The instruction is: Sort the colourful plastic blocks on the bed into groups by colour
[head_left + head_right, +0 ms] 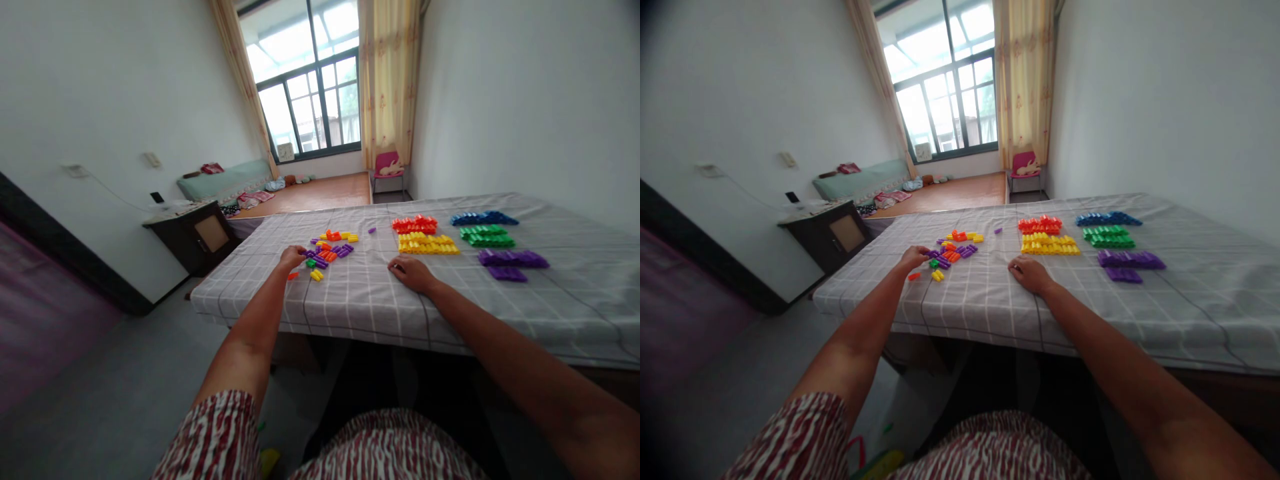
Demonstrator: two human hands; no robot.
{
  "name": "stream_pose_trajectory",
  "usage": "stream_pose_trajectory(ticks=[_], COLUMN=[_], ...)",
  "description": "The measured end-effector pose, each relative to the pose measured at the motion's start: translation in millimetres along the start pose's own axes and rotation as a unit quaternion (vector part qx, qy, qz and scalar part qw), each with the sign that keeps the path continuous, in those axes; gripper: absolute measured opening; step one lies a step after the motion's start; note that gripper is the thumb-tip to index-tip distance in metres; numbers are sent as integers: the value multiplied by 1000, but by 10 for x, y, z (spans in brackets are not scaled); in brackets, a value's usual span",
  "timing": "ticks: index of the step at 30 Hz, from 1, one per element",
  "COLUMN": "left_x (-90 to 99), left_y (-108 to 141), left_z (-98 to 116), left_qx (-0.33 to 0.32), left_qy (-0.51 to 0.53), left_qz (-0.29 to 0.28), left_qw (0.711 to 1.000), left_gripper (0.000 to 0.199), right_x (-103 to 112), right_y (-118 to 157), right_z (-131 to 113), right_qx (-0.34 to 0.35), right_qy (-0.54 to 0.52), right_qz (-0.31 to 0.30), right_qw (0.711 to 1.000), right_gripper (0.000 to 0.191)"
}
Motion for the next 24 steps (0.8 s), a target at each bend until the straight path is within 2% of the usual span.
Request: stream_pose_trajectory(ticks=[2, 4, 6, 9, 12, 14, 17, 20, 22, 24], left_x=[-46, -233, -530, -1050, -1519, -1730, -1942, -2077, -2094, -2044], left_y=[36, 92, 172, 306, 439, 511, 611, 706, 724, 702], left_z=[187, 445, 735, 1107, 1424, 1622, 1882, 2032, 2040, 2003], left_qx=[-27, -69, -106, -106, -89, -91, -108, -137, -166, -201], left_qy=[25, 84, 171, 286, 340, 353, 369, 351, 312, 276], left_qz=[3, -24, -71, -139, -202, -228, -268, -313, -319, -305], left_qw=[999, 994, 977, 942, 914, 903, 883, 872, 879, 889], left_gripper=[33, 34, 29, 26, 30, 31, 37, 43, 42, 39], right_x=[9, -3, -29, -3, 91, 156, 280, 450, 652, 971], right_y=[-5, -42, -105, -212, -248, -197, -20, 248, 493, 801], right_z=[11, 50, 96, 74, -26, -31, 81, 304, 560, 912], right_qx=[-5, -27, -61, -82, -63, -68, -96, -109, -126, -167], right_qy=[-5, -20, -58, -141, -186, -191, -183, -174, -165, -140], right_qz=[-1, -14, -34, -29, -1, 14, 34, 31, 38, 75], right_qw=[1000, 999, 996, 986, 981, 979, 978, 978, 977, 973], right_gripper=[17, 15, 19, 43, 53, 51, 44, 42, 43, 42])
Point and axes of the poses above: each hand's wrist, its own y-axis away from the middle knuckle, its own x-axis out of the back of the hand, z = x × y, the point moved 9 cm from there along -y, towards the middle knuckle, and after that the axes turned 8 degrees about y, right-handed, at the moved point
